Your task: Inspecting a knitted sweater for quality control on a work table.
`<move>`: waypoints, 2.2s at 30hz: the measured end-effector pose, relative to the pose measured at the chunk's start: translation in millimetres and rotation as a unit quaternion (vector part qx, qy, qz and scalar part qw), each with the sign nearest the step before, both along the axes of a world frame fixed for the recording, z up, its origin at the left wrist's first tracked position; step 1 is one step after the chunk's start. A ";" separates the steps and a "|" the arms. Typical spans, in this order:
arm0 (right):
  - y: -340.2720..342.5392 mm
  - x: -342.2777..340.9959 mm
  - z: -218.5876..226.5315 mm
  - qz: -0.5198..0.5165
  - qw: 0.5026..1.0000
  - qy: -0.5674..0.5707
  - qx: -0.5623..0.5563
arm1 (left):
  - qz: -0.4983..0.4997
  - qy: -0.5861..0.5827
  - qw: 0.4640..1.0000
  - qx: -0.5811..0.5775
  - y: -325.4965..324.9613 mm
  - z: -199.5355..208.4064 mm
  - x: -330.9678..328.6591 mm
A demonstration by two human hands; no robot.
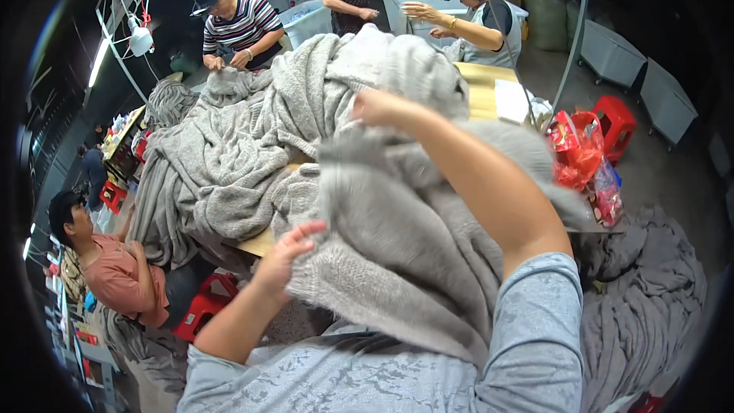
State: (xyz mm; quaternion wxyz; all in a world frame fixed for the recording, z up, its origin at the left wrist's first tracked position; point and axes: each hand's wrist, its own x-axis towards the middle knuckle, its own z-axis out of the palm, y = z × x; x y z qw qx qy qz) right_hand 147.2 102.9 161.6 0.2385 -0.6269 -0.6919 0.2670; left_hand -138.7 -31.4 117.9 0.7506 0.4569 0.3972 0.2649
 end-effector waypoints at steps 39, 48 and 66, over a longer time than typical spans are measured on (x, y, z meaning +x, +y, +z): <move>-375.7 113.3 -4.2 -0.372 0.913 0.053 0.160 | 0.108 -0.100 0.957 0.250 58.6 -36.9 -3.9; -229.4 6.8 -63.3 -0.123 0.973 -0.040 0.191 | -0.031 -0.022 0.993 0.110 33.3 -86.0 16.1; -168.7 -120.2 -164.7 -0.071 0.955 0.113 0.264 | -0.056 -0.032 0.989 0.135 31.6 -122.8 5.1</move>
